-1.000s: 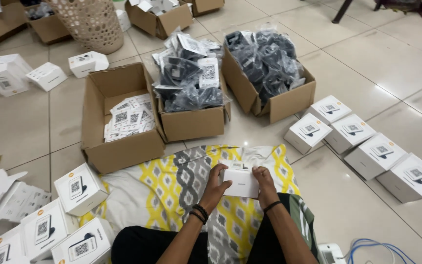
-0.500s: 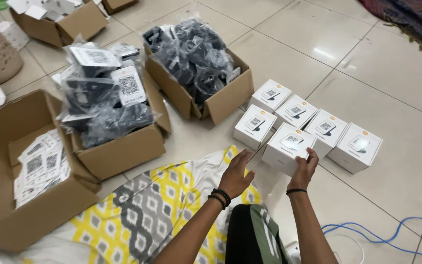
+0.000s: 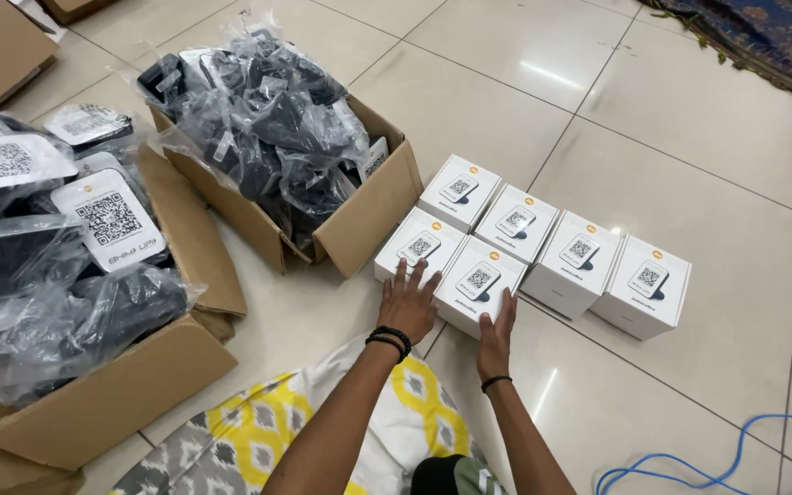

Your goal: The person packs electronic components into retail boxes and applies QR labels.

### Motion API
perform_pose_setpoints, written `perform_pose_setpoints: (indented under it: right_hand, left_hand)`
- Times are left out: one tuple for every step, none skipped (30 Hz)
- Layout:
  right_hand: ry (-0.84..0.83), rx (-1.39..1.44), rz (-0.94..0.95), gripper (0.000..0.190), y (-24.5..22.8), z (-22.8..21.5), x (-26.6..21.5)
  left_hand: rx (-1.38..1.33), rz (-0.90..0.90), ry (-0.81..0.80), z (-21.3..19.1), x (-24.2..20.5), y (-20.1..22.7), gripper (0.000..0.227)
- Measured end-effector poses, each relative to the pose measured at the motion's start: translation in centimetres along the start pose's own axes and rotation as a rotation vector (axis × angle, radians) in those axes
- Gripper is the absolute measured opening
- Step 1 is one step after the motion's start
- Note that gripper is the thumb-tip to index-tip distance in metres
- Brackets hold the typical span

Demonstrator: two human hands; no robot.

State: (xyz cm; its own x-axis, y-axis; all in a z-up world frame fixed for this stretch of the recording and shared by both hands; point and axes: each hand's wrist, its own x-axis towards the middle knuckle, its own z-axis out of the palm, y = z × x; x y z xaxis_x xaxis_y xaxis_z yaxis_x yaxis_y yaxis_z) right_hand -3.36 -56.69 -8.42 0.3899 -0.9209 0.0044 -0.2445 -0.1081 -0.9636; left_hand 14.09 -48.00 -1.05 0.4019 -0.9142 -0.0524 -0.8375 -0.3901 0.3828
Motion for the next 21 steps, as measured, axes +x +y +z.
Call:
perform_pose_setpoints:
  right_hand:
    - [0.009,-0.003,-0.004,0.074,0.2,0.4,0.1]
    - [0.019,-0.007,-0.008,0.074,0.3,0.8,-0.1]
    - [0.012,-0.006,-0.012,0.074,0.8,0.7,-0.1]
    - [0.023,-0.059,-0.053,0.073,1.1,0.6,-0.4]
    - [0.025,-0.110,-0.101,0.072,1.1,0.7,-0.3]
    - [0.010,-0.107,-0.113,0.072,0.8,0.5,-0.9]
    - [0.036,-0.163,-0.091,0.069,0.4,0.7,-1.3]
    - [0.062,-0.219,-0.068,0.067,-0.1,0.8,-1.9]
    - [0.040,-0.208,-0.090,0.067,-0.9,1.2,-2.9]
    - [0.103,-0.301,-0.163,0.068,-1.7,1.6,-3.9]
    - [0.171,-0.388,-0.240,0.069,-2.6,2.1,-5.0]
    - [0.152,-0.372,-0.263,0.069,-3.7,3.0,-6.1]
    - [0.149,-0.400,-0.365,0.071,-4.9,3.8,-7.4]
    - [0.147,-0.426,-0.467,0.074,-6.1,4.5,-8.8]
    - [0.132,-0.410,-0.490,0.074,-6.9,5.6,-10.1]
    - [0.062,-0.418,-0.494,0.073,-7.8,6.8,-11.4]
    - [-0.024,-0.433,-0.499,0.072,-8.5,7.8,-13.1]
    - [-0.053,-0.423,-0.523,0.072,-8.8,9.1,-14.6]
    - [-0.151,-0.376,-0.549,0.072,-9.2,10.9,-16.0]
    - [-0.249,-0.330,-0.574,0.072,-9.5,12.8,-17.4]
    - [-0.288,-0.315,-0.599,0.072,-9.9,14.4,-19.1]
  left_hand:
    - [-0.021,0.041,0.026,0.7,0.1,-0.8,0.064]
    - [-0.043,0.082,0.052,1.3,0.0,-1.5,0.064]
    - [-0.042,0.076,0.057,1.7,-0.7,-2.0,0.064]
    - [-0.088,0.098,0.061,2.1,-1.5,-2.4,0.065]
    - [-0.132,0.111,0.075,2.1,-2.4,-3.0,0.067]
    - [-0.130,0.097,0.089,2.0,-4.2,-3.2,0.067]
    - [-0.146,0.082,0.086,1.8,-5.9,-3.6,0.065]
    - [-0.162,0.067,0.083,1.6,-7.9,-3.9,0.064]
    - [-0.153,0.047,0.107,1.2,-9.9,-4.4,0.064]
    - [-0.167,0.008,0.099,0.8,-12.1,-4.9,0.064]
    - [-0.181,-0.029,0.093,0.3,-14.3,-5.5,0.064]
    - [-0.171,-0.049,0.119,0.0,-16.5,-6.5,0.064]
    - [-0.184,-0.079,0.141,-0.4,-18.8,-7.3,0.063]
    - [-0.198,-0.109,0.164,-0.7,-21.2,-8.1,0.061]
    - [-0.190,-0.125,0.189,-1.5,-23.3,-8.9,0.061]
    - [-0.194,-0.178,0.205,-2.2,-25.5,-9.7,0.060]
    - [-0.208,-0.244,0.221,-2.7,-28.2,-10.3,0.060]
    - [-0.208,-0.274,0.245,-3.1,-30.6,-10.9,0.060]
    - [-0.192,-0.297,0.286,-3.6,-32.9,-11.9,0.060]
    - [-0.176,-0.320,0.327,-4.2,-35.2,-12.9,0.060]
    - [-0.170,-0.360,0.354,-5.1,-37.5,-13.4,0.060]
